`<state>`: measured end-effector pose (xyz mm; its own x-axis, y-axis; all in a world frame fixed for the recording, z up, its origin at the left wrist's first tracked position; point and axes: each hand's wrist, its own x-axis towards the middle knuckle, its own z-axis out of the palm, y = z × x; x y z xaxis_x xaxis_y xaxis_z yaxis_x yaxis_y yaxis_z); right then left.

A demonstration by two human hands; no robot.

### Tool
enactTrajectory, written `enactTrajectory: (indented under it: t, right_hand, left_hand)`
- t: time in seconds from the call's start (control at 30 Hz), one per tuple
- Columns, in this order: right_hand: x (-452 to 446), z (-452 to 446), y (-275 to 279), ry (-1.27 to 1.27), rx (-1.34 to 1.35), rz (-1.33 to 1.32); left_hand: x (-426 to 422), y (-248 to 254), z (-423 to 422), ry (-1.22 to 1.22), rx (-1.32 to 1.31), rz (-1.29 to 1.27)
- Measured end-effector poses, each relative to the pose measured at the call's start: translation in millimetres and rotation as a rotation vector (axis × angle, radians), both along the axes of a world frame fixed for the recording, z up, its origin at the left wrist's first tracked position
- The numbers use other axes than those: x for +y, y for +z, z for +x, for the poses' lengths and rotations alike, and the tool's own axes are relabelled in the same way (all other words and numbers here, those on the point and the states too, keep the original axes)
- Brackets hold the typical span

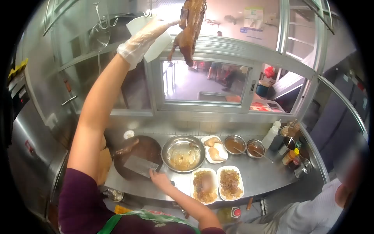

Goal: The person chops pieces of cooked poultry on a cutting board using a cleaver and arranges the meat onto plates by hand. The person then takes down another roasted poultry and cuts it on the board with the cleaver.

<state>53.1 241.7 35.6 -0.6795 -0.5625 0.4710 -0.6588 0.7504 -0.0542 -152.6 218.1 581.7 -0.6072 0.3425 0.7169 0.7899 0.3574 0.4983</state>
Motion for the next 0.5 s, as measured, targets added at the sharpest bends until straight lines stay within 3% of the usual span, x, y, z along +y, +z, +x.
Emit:
enactTrajectory:
  t: [0.1, 0.37, 0.5]
  right_hand:
    - [-17.6, -21.2, -21.5, -0.038, -0.046, -0.016]
    - [-30.1, -52.4, -66.5, -0.073, -0.117, 0.025]
    - [-26.8, -44.7, -77.0, -0.065, -0.156, 0.003]
  left_hand:
    - [21.1, 6.2, 31.7, -0.023, -0.008, -0.002]
    - [96.4, 30.3, -85.2, -0.317, 0.061, 0.116]
    - [88.8, 25.3, -30.5, -0.26, -0.098, 0.121]
